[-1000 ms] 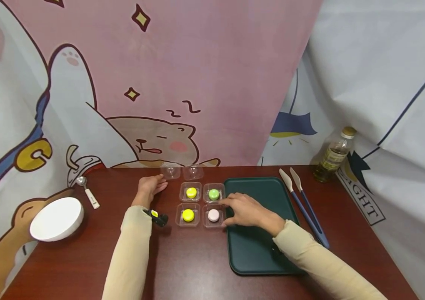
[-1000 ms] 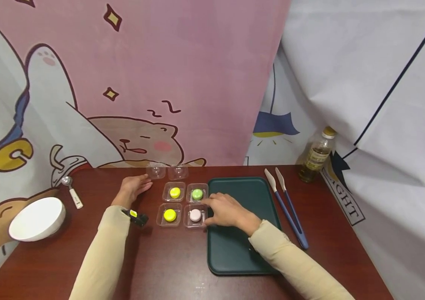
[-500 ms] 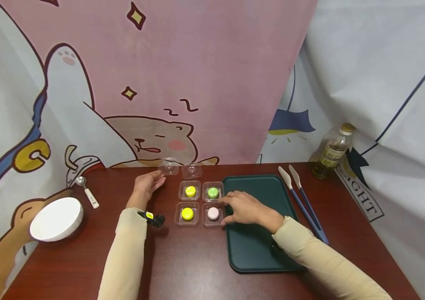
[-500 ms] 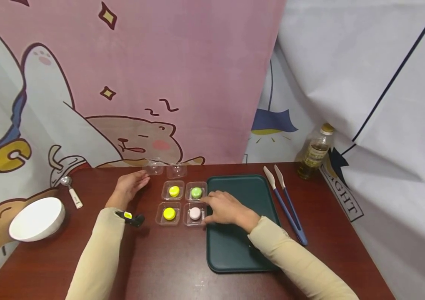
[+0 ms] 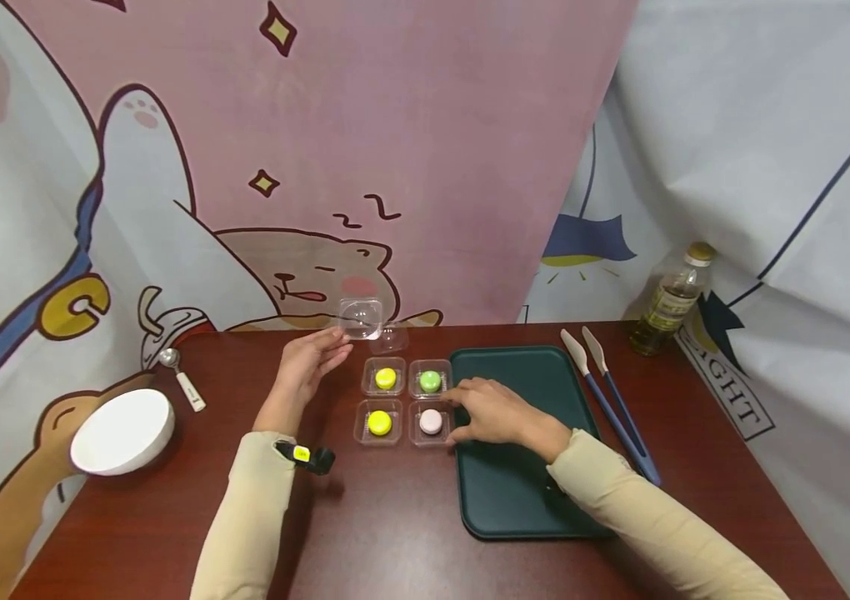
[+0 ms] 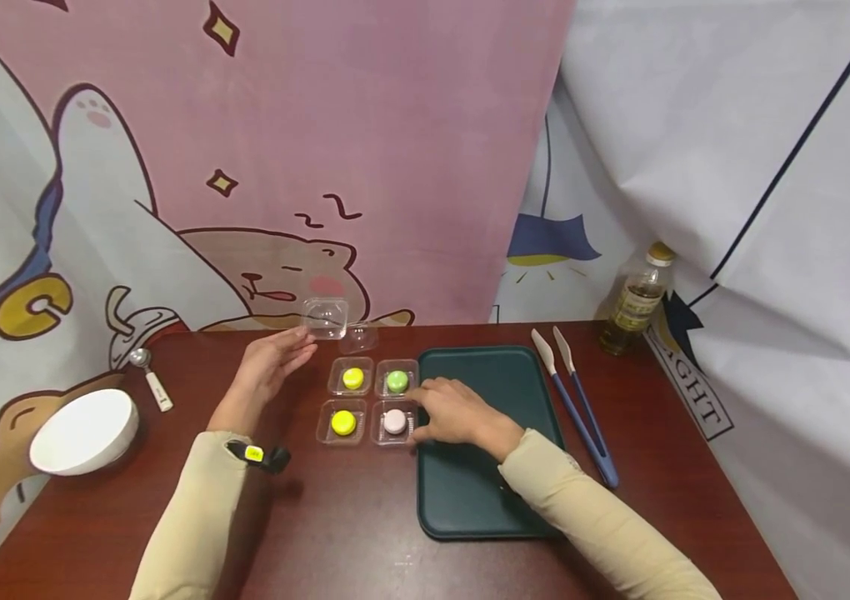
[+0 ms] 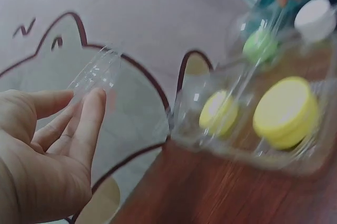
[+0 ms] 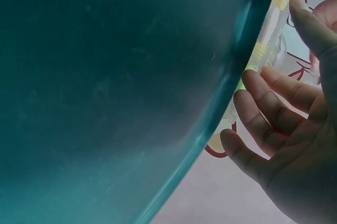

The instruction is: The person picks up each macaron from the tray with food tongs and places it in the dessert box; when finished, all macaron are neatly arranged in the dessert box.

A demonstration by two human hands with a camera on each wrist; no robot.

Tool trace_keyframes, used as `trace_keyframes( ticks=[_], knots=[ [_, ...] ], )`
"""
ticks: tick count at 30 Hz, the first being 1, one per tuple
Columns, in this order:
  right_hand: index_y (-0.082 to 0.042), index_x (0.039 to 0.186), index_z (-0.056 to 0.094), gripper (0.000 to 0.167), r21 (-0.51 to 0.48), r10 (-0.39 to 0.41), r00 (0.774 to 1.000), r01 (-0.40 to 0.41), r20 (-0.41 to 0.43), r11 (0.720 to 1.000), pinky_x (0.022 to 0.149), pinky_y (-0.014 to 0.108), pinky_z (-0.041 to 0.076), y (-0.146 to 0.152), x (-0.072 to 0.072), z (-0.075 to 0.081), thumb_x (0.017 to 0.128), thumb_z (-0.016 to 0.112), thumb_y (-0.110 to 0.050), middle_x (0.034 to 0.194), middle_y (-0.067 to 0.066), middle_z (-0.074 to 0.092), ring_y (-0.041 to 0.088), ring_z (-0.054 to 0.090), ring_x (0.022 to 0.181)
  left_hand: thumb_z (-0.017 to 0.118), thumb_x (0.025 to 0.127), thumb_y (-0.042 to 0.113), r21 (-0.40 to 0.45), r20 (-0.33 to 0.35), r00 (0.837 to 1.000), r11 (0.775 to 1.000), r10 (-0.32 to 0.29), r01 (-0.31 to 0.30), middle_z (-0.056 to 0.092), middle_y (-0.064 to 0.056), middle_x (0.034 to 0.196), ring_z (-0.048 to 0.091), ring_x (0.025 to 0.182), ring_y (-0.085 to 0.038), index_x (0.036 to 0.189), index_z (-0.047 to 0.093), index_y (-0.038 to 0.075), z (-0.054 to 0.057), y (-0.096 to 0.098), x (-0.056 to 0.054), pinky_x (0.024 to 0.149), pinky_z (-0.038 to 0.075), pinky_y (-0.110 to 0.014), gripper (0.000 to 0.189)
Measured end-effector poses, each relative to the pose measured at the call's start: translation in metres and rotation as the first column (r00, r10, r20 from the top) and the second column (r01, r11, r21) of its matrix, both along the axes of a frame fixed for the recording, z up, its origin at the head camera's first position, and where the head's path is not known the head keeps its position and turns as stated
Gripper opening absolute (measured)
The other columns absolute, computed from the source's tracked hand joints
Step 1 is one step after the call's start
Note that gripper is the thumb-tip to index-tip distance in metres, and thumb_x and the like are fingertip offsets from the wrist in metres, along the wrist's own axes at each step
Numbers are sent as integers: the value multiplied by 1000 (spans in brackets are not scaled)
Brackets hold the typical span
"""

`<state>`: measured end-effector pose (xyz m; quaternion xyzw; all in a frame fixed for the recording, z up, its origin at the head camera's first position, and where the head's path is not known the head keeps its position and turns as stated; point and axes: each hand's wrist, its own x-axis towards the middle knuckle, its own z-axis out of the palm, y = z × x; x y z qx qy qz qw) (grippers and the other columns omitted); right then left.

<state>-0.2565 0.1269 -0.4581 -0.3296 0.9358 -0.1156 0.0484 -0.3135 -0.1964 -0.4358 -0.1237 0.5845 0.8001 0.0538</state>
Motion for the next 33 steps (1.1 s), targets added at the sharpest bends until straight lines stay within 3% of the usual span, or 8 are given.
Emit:
trace_keyframes(
  ticks=[4, 8, 20, 33],
  knots=[
    [-18, 138, 63, 70, -5, -5, 1000, 5, 1, 1000, 86, 41, 54, 0, 0, 0, 80, 82, -53, 119, 4, 68, 20, 61, 102, 63, 100, 12, -11, -30, 999, 999, -40, 40, 78, -2, 90, 76, 80, -11, 140, 55, -5, 7, 7, 13, 89, 59, -31, 44],
    [-18, 139, 63, 71, -2, -14, 1000, 14, 3, 1000, 86, 41, 54, 0, 0, 2, 80, 82, -54, 120, 4, 67, 20, 61, 103, 62, 101, 11, -2, -46, 997, 998, -58, 58, 78, -1, 89, 76, 78, -10, 142, 53, -6, 8, 11, 23, 83, 61, -29, 45],
    [-18, 139, 63, 71, -3, -41, 999, 41, 6, 999, 88, 44, 54, -2, 3, 3, 80, 82, -53, 121, 5, 68, 23, 62, 105, 64, 99, 8, 74, -34, 996, 994, -82, 84, 79, -1, 90, 76, 79, -12, 137, 57, -7, -3, 39, 55, 77, 62, -28, 42],
    [-17, 139, 63, 70, 10, -96, 995, 95, 15, 995, 93, 47, 55, -4, 9, 1, 82, 81, -52, 129, 9, 67, 26, 64, 113, 63, 99, 4, 36, -54, 983, 983, -177, 179, 76, -2, 90, 75, 73, -12, 142, 52, -10, -3, 68, 74, 70, 62, -24, 46]
  ],
)
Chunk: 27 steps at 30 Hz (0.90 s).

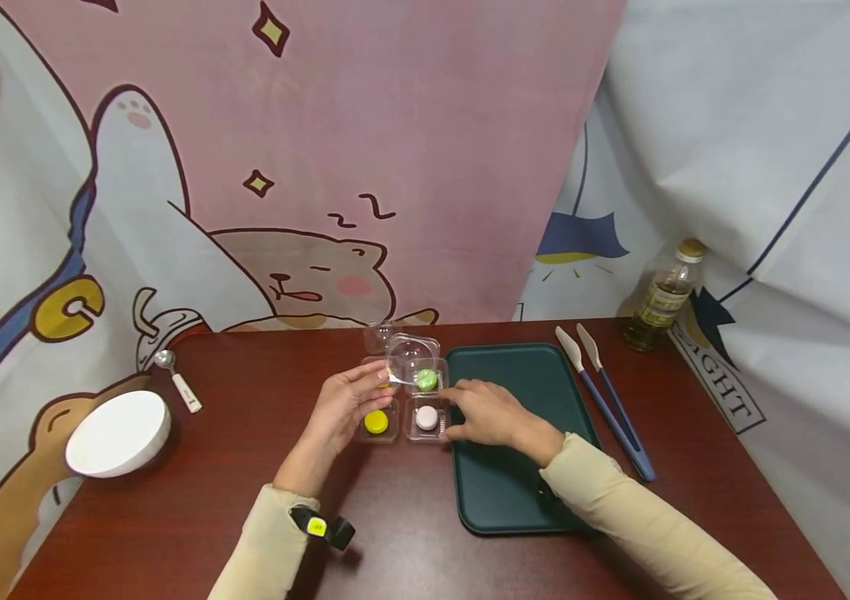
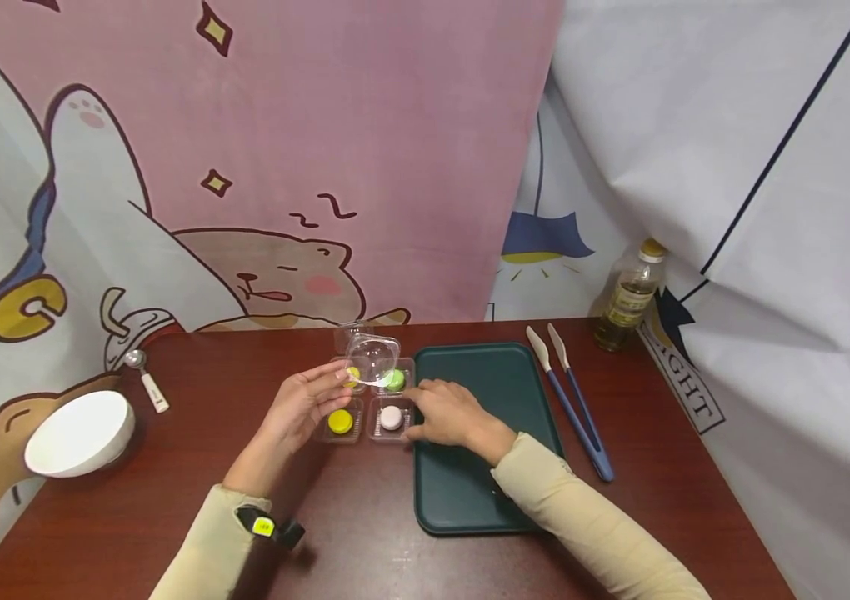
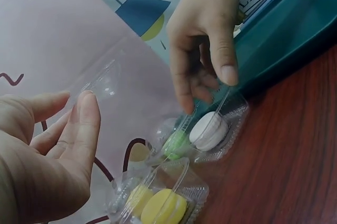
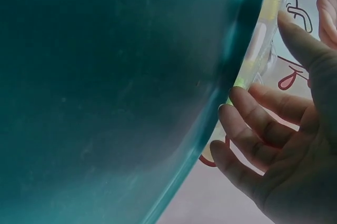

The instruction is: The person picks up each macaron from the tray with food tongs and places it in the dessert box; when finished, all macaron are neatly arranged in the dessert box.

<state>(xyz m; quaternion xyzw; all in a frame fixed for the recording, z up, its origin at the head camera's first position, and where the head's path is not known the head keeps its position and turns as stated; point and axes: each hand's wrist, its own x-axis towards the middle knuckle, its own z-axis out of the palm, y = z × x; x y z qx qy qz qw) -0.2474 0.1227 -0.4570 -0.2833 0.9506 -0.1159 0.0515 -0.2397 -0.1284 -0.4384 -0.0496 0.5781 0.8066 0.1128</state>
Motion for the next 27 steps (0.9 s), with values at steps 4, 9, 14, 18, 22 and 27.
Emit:
trace_keyframes(
  ticks=[4, 9, 14, 18, 22, 27],
  knots=[
    [-18, 140, 62, 70, 13, -16, 1000, 15, 1, 1000, 94, 47, 54, -2, 1, 0, 82, 80, -54, 131, 8, 66, 26, 64, 114, 63, 98, 3, -14, -2, 1000, 1000, 8, -9, 77, -5, 93, 75, 74, -12, 139, 55, -9, -1, 3, 0, 70, 62, -24, 44],
    [-17, 145, 58, 79, -49, -6, 1000, 6, 0, 999, 91, 48, 56, 5, -2, 7, 81, 78, -58, 135, 9, 64, 27, 65, 116, 64, 98, 3, -23, -15, 1000, 1000, 15, -15, 77, -3, 91, 74, 72, -11, 138, 56, -10, -2, 5, -1, 69, 62, -24, 43],
    [-15, 143, 59, 66, -272, 20, 999, -26, -25, 962, 80, 38, 56, 13, -10, 23, 90, 72, -51, 119, 3, 71, 20, 68, 100, 67, 96, 4, -37, -56, 998, 999, 11, -13, 77, -4, 91, 75, 74, -13, 133, 59, -11, 1, 11, -2, 72, 63, -27, 41],
    [-18, 136, 66, 43, -446, 19, 1000, -27, -22, 894, 69, 28, 50, 12, -14, 32, 100, 63, -40, 106, -1, 75, 11, 60, 75, 69, 95, 5, -79, -73, 997, 997, 11, -16, 78, -5, 91, 76, 73, -13, 129, 63, -10, 2, 16, -3, 72, 63, -28, 38],
    [-16, 129, 71, 33, -513, -24, 1000, 10, -20, 858, 58, 23, 44, 10, -14, 35, 103, 59, -33, 97, 0, 77, 4, 54, 64, 70, 93, 3, -124, -85, 996, 992, 13, -24, 77, -17, 97, 75, 72, -14, 123, 68, -9, 2, 20, -2, 70, 63, -29, 32],
    [-13, 122, 75, 27, -522, -96, 991, 36, -89, 852, 49, 20, 38, 6, -12, 34, 102, 63, -27, 85, 0, 78, 0, 52, 55, 73, 92, 6, -190, -101, 995, 982, -16, -3, 76, -21, 105, 77, 81, -23, 119, 71, -6, 2, 21, 0, 76, 63, -35, 29]
  ],
)
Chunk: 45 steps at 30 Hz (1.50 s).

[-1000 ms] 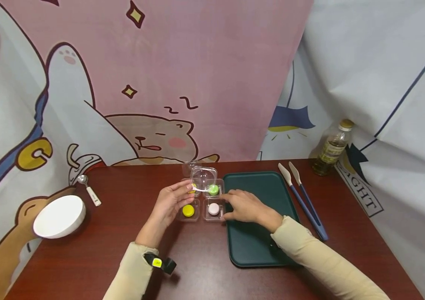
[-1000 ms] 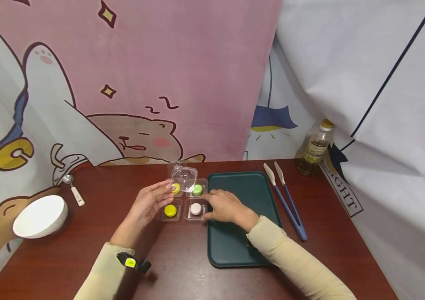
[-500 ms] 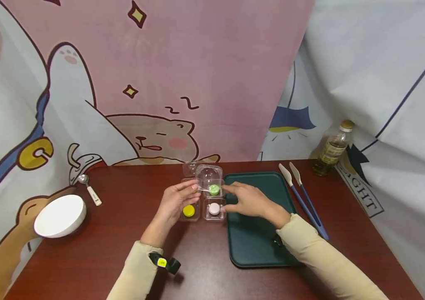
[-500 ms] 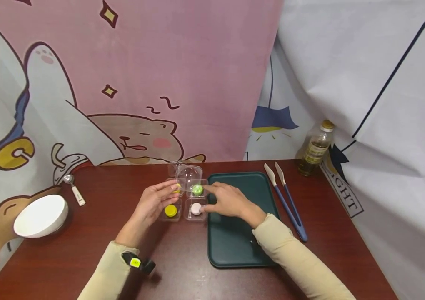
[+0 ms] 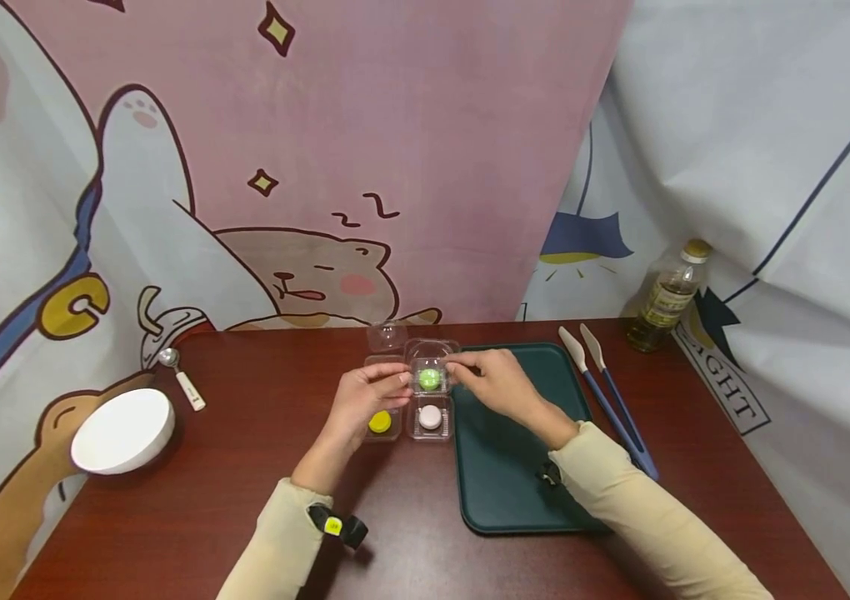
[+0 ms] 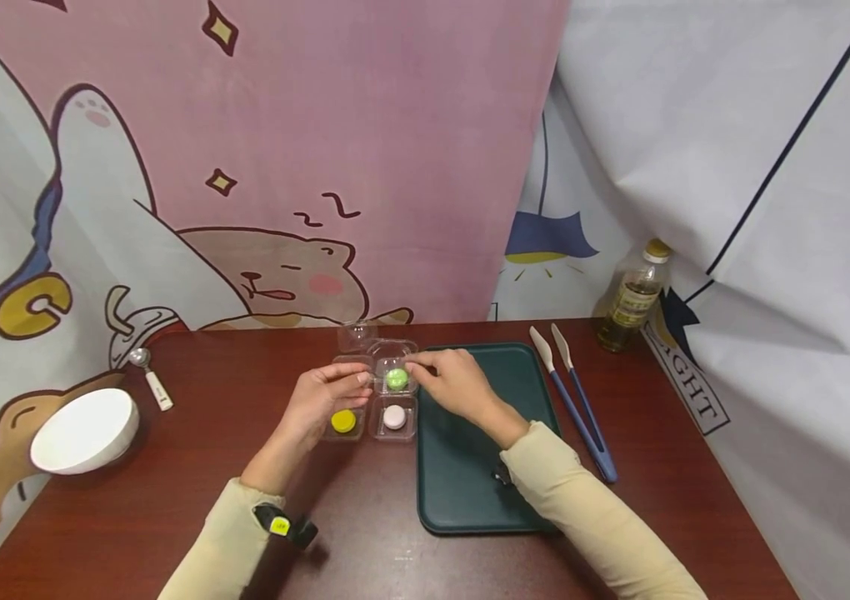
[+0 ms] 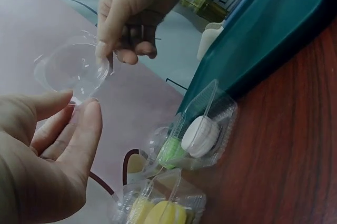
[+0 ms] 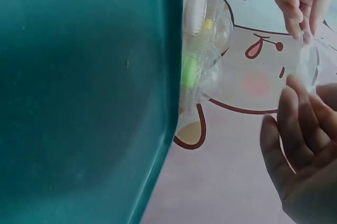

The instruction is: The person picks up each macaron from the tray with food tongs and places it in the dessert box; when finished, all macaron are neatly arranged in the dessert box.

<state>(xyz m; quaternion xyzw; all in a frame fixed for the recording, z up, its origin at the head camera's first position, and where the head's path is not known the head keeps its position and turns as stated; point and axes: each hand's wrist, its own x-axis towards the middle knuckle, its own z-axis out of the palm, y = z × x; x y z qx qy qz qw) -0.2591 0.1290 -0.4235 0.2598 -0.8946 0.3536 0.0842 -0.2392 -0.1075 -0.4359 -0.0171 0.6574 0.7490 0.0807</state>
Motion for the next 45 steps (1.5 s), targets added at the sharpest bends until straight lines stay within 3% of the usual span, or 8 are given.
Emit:
trace_keyframes(
  ticks=[4, 10, 18, 26, 31, 34, 40, 45],
  knots=[
    [-10, 115, 78, 23, 8, -56, 983, 59, -173, 998, 46, 21, 34, 1, -1, -4, 98, 67, -20, 89, 4, 80, 0, 43, 49, 73, 94, 17, -89, -13, 997, 993, -82, 80, 71, -25, 119, 73, 103, -40, 129, 67, -1, 3, 1, 1, 86, 61, -43, 41],
    [-11, 111, 80, 21, 50, -72, 903, 102, -423, 993, 48, 28, 44, 5, -4, -9, 93, 72, -18, 88, 3, 79, 5, 54, 54, 60, 102, 38, -196, -41, 974, 957, -225, 213, 61, -29, 137, 64, 121, -44, 142, 54, -6, 9, 5, 1, 92, 59, -42, 59],
    [-16, 118, 78, 24, 114, -46, 874, 114, -484, 987, 56, 31, 53, 9, -1, -9, 94, 72, -21, 91, 0, 78, 11, 68, 68, 68, 96, 42, -219, -17, 975, 952, -222, 213, 61, -23, 140, 64, 124, -40, 143, 55, 1, 11, 7, 2, 97, 57, -41, 64],
    [-15, 122, 75, 29, 145, -2, 914, 67, -406, 987, 67, 35, 59, 15, 1, -7, 95, 72, -25, 106, 2, 78, 15, 74, 85, 75, 92, 28, -237, -28, 966, 940, -259, 245, 60, -18, 142, 67, 121, -30, 142, 58, 7, 8, 4, 3, 107, 50, -51, 56],
    [-16, 132, 69, 42, 119, 28, 975, -1, -220, 993, 75, 39, 60, 21, 4, -3, 93, 75, -27, 115, 4, 75, 20, 73, 96, 77, 90, 28, -296, -100, 956, 926, -275, 235, 61, -17, 142, 65, 124, -25, 142, 60, 13, 9, -1, 5, 105, 53, -44, 56],
    [-16, 139, 64, 52, 86, 54, 994, -46, -93, 995, 81, 45, 59, 25, 5, -1, 91, 77, -31, 121, 4, 73, 23, 70, 104, 77, 90, 27, -315, -138, 944, 917, -300, 245, 61, -17, 143, 64, 128, -27, 143, 59, 15, 10, -6, 5, 105, 53, -42, 57],
    [-15, 149, 53, 75, 64, 152, 986, -157, 74, 986, 96, 52, 54, 32, 6, 3, 85, 80, -42, 134, 5, 67, 26, 64, 118, 77, 91, 24, -358, -181, 920, 895, -347, 267, 60, -17, 144, 61, 130, -32, 145, 56, 14, 8, -13, 3, 104, 54, -41, 59],
    [-14, 150, 52, 76, 83, 156, 983, -164, 102, 983, 98, 48, 54, 32, 8, -1, 85, 79, -45, 136, 5, 66, 26, 62, 122, 79, 89, 24, -434, -212, 906, 866, -368, 250, 63, -11, 141, 57, 134, -35, 145, 57, 17, 5, -14, 2, 107, 50, -48, 61]
  ],
)
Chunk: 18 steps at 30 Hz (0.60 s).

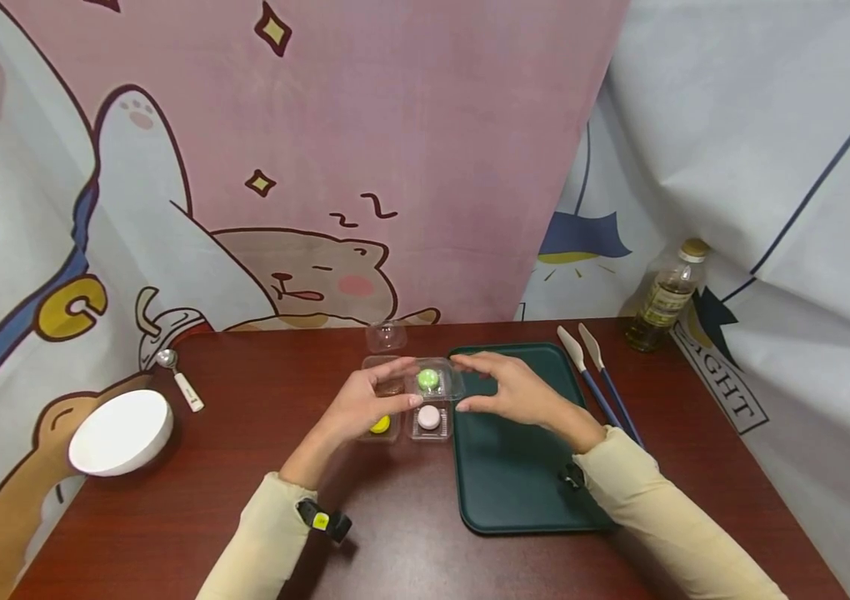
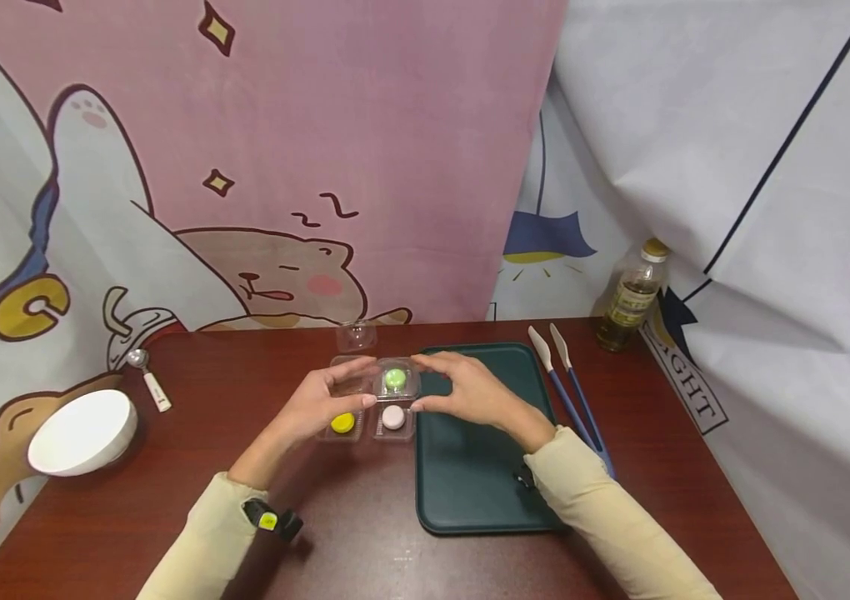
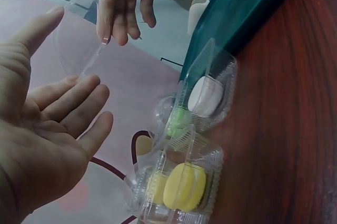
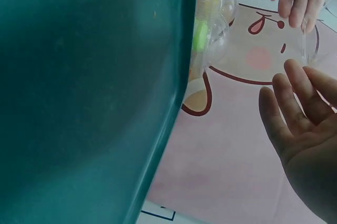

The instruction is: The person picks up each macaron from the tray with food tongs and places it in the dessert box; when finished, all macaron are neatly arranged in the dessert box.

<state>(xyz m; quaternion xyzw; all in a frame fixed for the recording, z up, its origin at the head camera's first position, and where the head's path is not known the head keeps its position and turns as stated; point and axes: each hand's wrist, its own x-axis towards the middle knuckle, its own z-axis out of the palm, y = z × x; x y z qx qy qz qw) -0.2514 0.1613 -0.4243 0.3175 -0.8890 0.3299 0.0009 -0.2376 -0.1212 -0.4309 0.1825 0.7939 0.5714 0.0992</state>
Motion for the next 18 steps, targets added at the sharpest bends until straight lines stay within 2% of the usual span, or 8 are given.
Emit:
trace_keyframes(
  ticks=[5, 8, 10, 12, 14, 15, 18],
  knots=[
    [-15, 147, 55, 73, 2, -9, 1000, 9, -4, 1000, 96, 49, 54, -2, 2, -2, 85, 79, -47, 132, 3, 68, 24, 64, 117, 79, 89, 26, -36, -41, 999, 999, -25, 23, 62, -8, 144, 55, 136, -34, 147, 55, 16, -4, -1, 0, 109, 47, -53, 64],
    [-15, 147, 55, 74, 6, 0, 1000, 0, 4, 1000, 96, 52, 54, -2, 3, -2, 85, 79, -47, 132, 3, 68, 27, 63, 116, 81, 88, 27, -75, -58, 998, 997, -38, 34, 61, -6, 146, 56, 135, -35, 149, 52, 15, -6, -3, 0, 106, 52, -48, 69],
    [-14, 147, 54, 75, 13, 1, 1000, -1, 7, 1000, 96, 52, 54, -2, 3, -3, 84, 80, -46, 133, 4, 68, 30, 63, 117, 81, 87, 31, -144, -89, 995, 989, -38, 24, 64, -9, 140, 66, 117, -34, 150, 51, 17, -7, -4, 0, 91, 58, -39, 72],
    [-13, 148, 54, 76, 34, -6, 1000, 6, 0, 999, 97, 52, 53, -3, 2, -5, 84, 80, -46, 133, 4, 67, 31, 62, 120, 82, 85, 35, -226, -140, 989, 974, -35, 3, 68, -12, 133, 68, 101, -31, 150, 52, 18, -8, -4, 0, 78, 56, -31, 74],
    [-12, 147, 54, 77, 70, -17, 1000, 18, -23, 997, 98, 51, 53, -4, 2, -8, 84, 79, -49, 132, 3, 68, 29, 62, 122, 83, 83, 37, -298, -187, 981, 954, -45, -13, 70, -14, 124, 66, 87, -28, 150, 52, 19, -9, -5, 0, 68, 52, -29, 76],
    [-12, 147, 54, 77, 92, -20, 999, 24, -40, 995, 98, 51, 53, -5, 2, -9, 84, 79, -49, 131, 2, 68, 29, 61, 122, 84, 83, 37, -328, -219, 974, 944, -58, -18, 70, -15, 122, 65, 85, -28, 149, 53, 17, -10, -5, -1, 68, 53, -31, 76],
    [-12, 145, 56, 78, 155, -30, 996, 42, -79, 987, 98, 50, 54, -7, 3, -13, 82, 80, -52, 127, 1, 70, 25, 62, 122, 85, 81, 37, -391, -305, 947, 920, -101, -28, 68, -14, 129, 66, 109, -30, 145, 57, 12, -11, -5, -2, 89, 57, -43, 75]
  ],
)
